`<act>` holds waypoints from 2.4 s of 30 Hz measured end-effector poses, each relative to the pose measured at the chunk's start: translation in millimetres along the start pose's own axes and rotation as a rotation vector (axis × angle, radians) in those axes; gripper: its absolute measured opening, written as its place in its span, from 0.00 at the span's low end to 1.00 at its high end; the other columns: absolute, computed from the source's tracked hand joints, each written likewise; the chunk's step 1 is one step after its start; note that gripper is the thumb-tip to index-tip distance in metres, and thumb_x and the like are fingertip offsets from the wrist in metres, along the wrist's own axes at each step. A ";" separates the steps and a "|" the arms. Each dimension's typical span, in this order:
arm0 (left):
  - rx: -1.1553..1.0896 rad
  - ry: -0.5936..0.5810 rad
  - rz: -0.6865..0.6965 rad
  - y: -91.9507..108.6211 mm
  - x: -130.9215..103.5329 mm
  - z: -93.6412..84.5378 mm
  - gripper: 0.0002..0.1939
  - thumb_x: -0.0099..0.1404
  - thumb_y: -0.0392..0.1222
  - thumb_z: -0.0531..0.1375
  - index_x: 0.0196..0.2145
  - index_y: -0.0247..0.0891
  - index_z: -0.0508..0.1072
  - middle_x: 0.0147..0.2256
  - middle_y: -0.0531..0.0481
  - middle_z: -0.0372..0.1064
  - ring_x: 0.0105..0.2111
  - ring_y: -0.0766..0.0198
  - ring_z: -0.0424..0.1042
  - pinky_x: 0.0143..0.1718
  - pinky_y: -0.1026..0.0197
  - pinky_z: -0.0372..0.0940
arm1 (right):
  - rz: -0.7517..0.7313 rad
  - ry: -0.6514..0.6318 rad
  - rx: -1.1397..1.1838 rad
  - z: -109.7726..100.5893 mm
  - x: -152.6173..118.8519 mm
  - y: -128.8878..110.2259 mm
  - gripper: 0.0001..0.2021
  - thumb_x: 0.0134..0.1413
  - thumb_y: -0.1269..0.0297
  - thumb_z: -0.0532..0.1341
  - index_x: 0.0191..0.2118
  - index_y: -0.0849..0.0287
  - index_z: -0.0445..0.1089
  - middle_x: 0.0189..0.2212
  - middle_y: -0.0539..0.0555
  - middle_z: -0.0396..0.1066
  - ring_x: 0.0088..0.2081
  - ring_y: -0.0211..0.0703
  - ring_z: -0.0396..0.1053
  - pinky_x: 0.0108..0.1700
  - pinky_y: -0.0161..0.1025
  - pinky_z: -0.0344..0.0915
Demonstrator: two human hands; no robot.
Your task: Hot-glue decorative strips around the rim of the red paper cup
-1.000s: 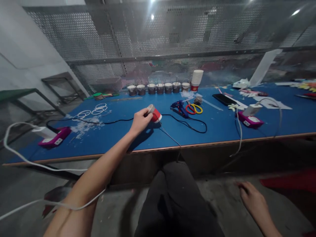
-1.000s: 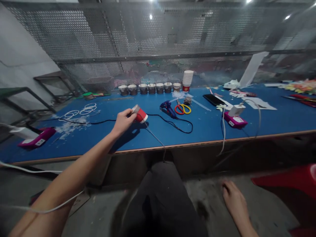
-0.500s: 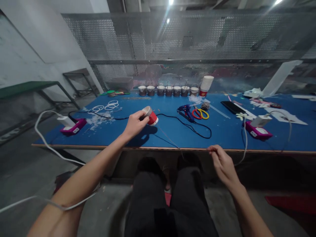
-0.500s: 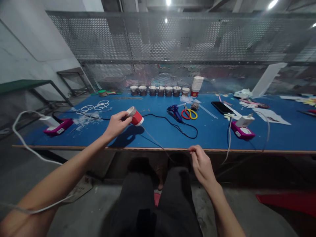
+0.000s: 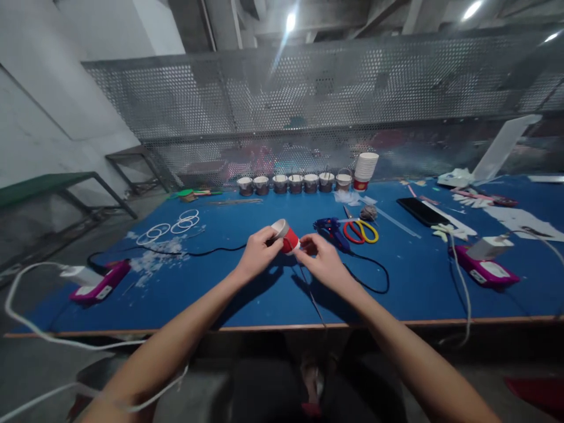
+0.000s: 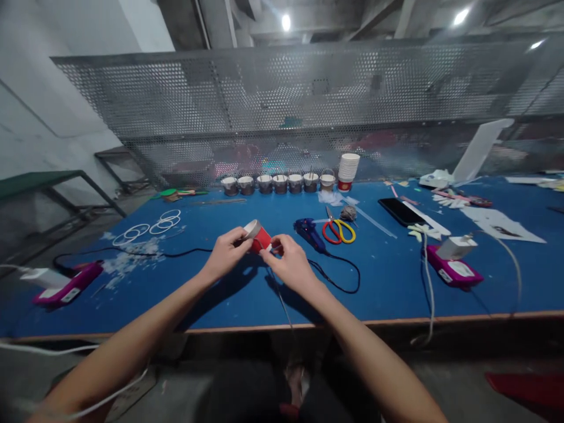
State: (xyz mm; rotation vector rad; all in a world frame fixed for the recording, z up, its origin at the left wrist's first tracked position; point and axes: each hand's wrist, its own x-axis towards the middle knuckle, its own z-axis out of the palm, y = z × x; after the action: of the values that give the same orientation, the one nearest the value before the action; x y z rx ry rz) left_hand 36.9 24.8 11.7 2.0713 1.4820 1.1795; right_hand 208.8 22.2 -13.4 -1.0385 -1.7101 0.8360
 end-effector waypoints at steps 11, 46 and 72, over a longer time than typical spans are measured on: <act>0.023 -0.039 -0.170 -19.6 24.8 -1.5 0.10 0.56 0.36 0.53 0.31 0.35 0.75 0.24 0.54 0.70 0.24 0.67 0.65 0.27 0.66 0.59 | 0.391 -0.186 0.295 22.6 44.9 8.2 0.07 0.46 0.71 0.59 0.32 0.56 0.60 0.26 0.47 0.69 0.16 0.32 0.64 0.17 0.31 0.59; -0.365 -0.179 -0.359 -7.8 -0.6 -5.2 0.14 0.59 0.47 0.55 0.28 0.35 0.76 0.23 0.52 0.67 0.23 0.66 0.63 0.27 0.64 0.61 | -0.113 0.031 -0.087 13.7 24.3 14.8 0.06 0.54 0.71 0.58 0.28 0.57 0.69 0.26 0.50 0.69 0.27 0.38 0.66 0.30 0.35 0.61; -0.536 -0.272 -0.455 -18.1 -2.0 -2.6 0.11 0.58 0.45 0.61 0.32 0.34 0.75 0.24 0.52 0.70 0.20 0.67 0.70 0.27 0.63 0.66 | -0.186 -0.010 -0.178 12.0 22.1 16.5 0.07 0.57 0.69 0.59 0.28 0.57 0.70 0.26 0.51 0.69 0.28 0.39 0.68 0.31 0.35 0.62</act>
State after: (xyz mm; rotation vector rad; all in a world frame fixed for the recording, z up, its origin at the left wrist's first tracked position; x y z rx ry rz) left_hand 23.5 29.9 0.1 1.3803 1.2422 0.9350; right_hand 197.5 48.1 -23.7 -0.9752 -1.8830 0.5794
